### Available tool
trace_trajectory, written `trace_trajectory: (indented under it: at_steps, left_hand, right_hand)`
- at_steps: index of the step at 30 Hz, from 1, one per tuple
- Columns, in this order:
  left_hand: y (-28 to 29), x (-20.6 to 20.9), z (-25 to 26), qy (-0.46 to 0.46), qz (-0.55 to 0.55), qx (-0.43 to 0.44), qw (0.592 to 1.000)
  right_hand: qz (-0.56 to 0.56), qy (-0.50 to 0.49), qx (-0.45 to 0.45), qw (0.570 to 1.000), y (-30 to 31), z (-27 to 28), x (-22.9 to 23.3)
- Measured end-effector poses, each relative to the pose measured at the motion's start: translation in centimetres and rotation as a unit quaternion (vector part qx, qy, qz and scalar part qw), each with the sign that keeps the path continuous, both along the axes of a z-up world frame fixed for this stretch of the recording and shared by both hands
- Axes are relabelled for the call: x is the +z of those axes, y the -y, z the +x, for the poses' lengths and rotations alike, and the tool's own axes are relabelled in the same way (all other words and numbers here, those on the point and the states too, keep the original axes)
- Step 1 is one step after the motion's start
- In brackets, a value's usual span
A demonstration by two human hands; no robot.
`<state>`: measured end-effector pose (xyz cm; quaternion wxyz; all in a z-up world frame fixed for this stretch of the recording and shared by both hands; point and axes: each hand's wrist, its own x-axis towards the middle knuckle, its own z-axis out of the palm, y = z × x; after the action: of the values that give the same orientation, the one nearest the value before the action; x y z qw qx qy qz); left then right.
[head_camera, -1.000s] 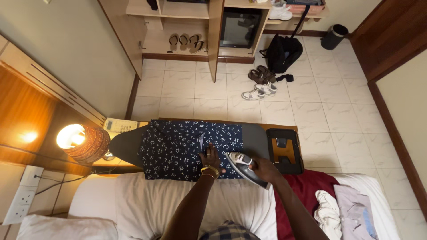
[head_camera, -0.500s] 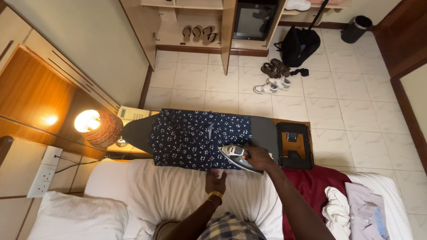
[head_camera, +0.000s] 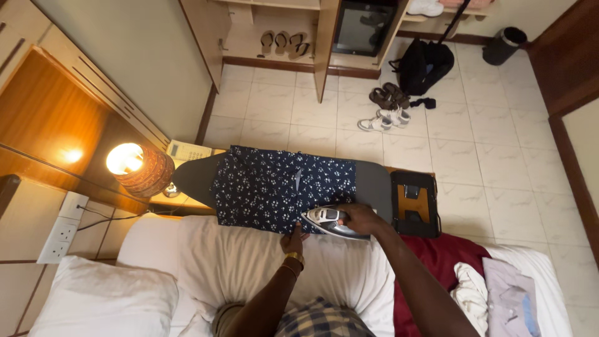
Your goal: The person irons a dark blue floral dress on an ironing board, repeatedly smoothing and repositioning the fabric. After finishing the dress, they place it on the bed and pick up a white cloth to begin ironing it.
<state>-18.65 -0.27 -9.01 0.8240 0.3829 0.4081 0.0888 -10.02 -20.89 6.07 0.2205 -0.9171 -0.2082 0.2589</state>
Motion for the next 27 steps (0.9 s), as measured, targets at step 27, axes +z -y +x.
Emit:
trace_trajectory:
  at_steps: [27]
  left_hand:
    - [-1.4,2.0,0.4,-0.061,0.387,-0.275,0.878]
  right_hand:
    - [-0.043,-0.01,-0.075,0.996,-1.9,-0.1,1.1]
